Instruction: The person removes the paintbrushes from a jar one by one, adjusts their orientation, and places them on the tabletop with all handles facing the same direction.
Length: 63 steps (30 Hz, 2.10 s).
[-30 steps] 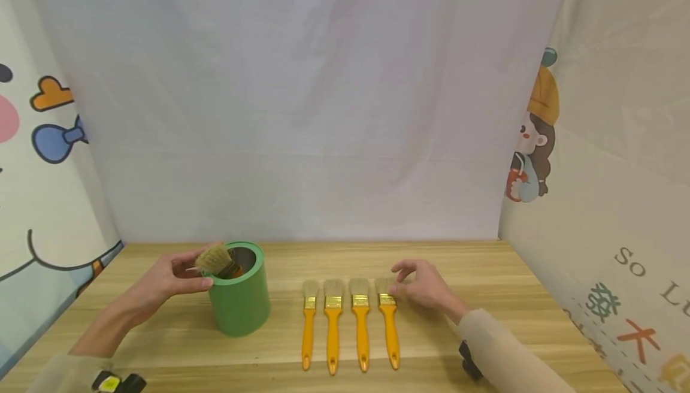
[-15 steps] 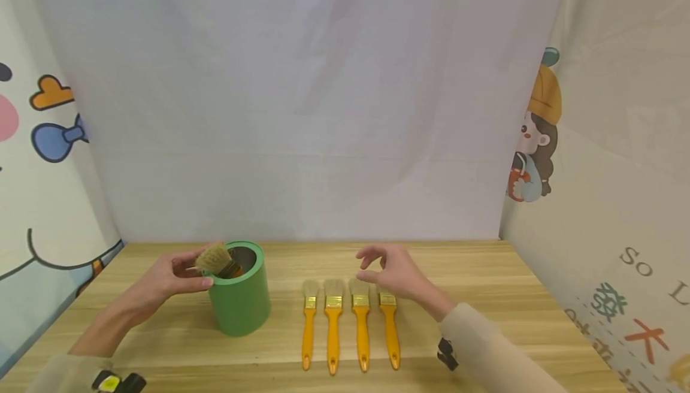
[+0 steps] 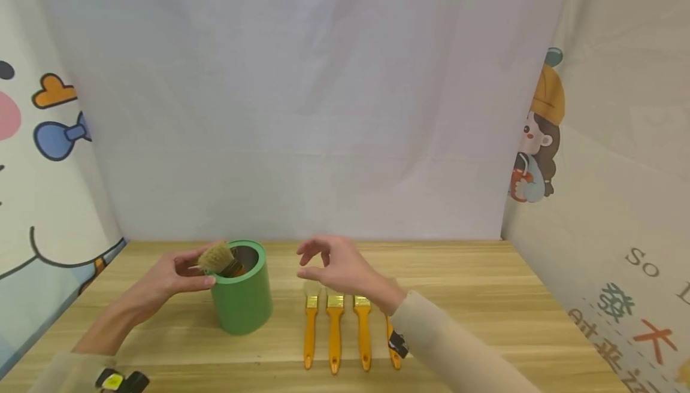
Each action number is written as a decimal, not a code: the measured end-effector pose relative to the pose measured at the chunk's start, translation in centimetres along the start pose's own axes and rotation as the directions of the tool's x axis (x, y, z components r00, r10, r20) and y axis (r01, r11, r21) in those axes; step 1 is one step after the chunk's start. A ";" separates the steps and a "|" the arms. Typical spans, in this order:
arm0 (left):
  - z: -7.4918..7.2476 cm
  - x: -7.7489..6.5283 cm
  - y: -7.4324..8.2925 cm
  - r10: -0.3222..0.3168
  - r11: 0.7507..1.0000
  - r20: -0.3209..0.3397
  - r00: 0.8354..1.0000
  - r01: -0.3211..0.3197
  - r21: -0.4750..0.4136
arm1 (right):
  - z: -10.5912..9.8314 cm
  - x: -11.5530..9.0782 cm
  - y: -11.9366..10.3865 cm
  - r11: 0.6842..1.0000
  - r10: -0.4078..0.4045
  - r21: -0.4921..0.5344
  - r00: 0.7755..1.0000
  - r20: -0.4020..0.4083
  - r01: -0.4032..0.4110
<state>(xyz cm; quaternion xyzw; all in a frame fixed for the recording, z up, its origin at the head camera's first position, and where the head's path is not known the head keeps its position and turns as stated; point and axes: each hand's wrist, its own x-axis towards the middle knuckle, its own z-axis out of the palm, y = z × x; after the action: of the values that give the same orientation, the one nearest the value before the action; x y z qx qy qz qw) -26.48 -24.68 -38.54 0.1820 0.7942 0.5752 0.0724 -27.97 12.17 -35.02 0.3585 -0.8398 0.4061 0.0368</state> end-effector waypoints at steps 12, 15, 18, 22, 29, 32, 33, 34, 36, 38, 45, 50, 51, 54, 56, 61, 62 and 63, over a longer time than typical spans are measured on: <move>0.0 -0.1 -0.1 0.006 1.000 0.005 1.000 -0.005 -0.021 | 4.7 4.6 -2.9 0.993 -0.102 0.055 0.994 -0.029 0.104; 0.0 0.0 -0.2 0.016 0.999 0.011 1.000 -0.016 -0.028 | 5.5 5.6 -3.2 0.994 -0.110 0.024 0.994 -0.016 0.110; 0.0 0.1 -0.2 0.021 0.999 0.017 1.000 -0.021 -0.029 | 6.2 6.5 -3.4 0.994 -0.106 -0.005 0.994 -0.004 0.106; -0.1 0.1 -0.2 0.011 1.000 0.021 1.000 -0.010 -0.025 | 6.8 7.2 -3.5 0.996 -0.085 -0.024 0.996 0.004 0.085; -0.2 0.0 -0.3 -0.006 1.000 0.028 1.000 0.006 -0.014 | 7.4 8.1 -3.5 0.996 -0.076 -0.033 0.997 0.030 0.077; -0.2 0.0 -0.3 0.005 1.000 0.031 1.000 -0.005 -0.011 | 7.6 8.4 -3.6 0.995 -0.088 -0.044 0.995 0.039 0.089; -0.2 0.0 -0.3 0.009 1.000 0.031 0.999 -0.009 -0.011 | 7.6 8.4 -3.6 0.994 -0.093 -0.044 0.995 0.044 0.095; -0.2 0.0 -0.3 0.012 1.000 0.031 0.999 -0.011 -0.011 | 7.6 8.5 -3.6 0.994 -0.099 -0.045 0.994 0.050 0.101; -0.1 0.0 -0.2 0.011 1.000 0.028 1.000 -0.010 -0.012 | 7.6 8.6 -3.6 0.993 -0.106 -0.047 0.992 0.063 0.109; -0.1 0.0 -0.2 0.008 1.000 0.027 1.000 -0.007 -0.012 | 7.6 8.5 -3.5 0.993 -0.111 -0.037 0.991 0.080 0.114; -0.1 0.0 -0.2 0.005 1.000 0.024 1.000 -0.005 0.001 | 7.5 8.3 -3.6 0.994 -0.114 0.005 0.988 0.108 0.114; -0.2 0.0 -0.2 0.004 1.000 0.018 1.000 -0.004 -0.012 | 7.7 8.4 -4.1 0.991 -0.135 -0.007 0.982 0.131 0.137; -0.1 0.0 -0.2 0.000 1.000 0.016 1.000 0.000 -0.017 | 7.8 8.4 -4.1 0.989 -0.144 -0.001 0.980 0.136 0.146; -0.1 0.0 -0.1 -0.011 1.000 0.015 1.000 0.012 -0.029 | 7.9 8.3 -4.3 0.986 -0.168 0.027 0.976 0.136 0.166; -0.1 0.0 -0.1 -0.008 0.999 0.020 1.000 0.009 -0.047 | 8.0 8.3 -4.4 0.983 -0.183 0.056 0.977 0.114 0.177; -0.1 0.0 -0.2 0.016 0.997 0.031 0.999 -0.014 -0.077 | 7.8 8.3 -4.8 0.972 -0.205 0.127 0.978 0.031 0.200; 0.0 0.0 -0.2 0.020 0.997 0.032 0.999 -0.017 -0.079 | 7.7 8.4 -4.8 0.969 -0.207 0.140 0.978 0.011 0.203; 0.0 0.0 -0.2 0.021 0.997 0.033 0.999 -0.018 -0.081 | 7.6 8.4 -4.8 0.967 -0.204 0.152 0.979 -0.008 0.203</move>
<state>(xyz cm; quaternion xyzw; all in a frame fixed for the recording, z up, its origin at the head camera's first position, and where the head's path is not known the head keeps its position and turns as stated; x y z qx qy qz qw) -26.53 -24.75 -38.71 0.1963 0.7673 0.6042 0.0875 -29.38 0.01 -34.02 0.4462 -0.7652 0.4616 0.0474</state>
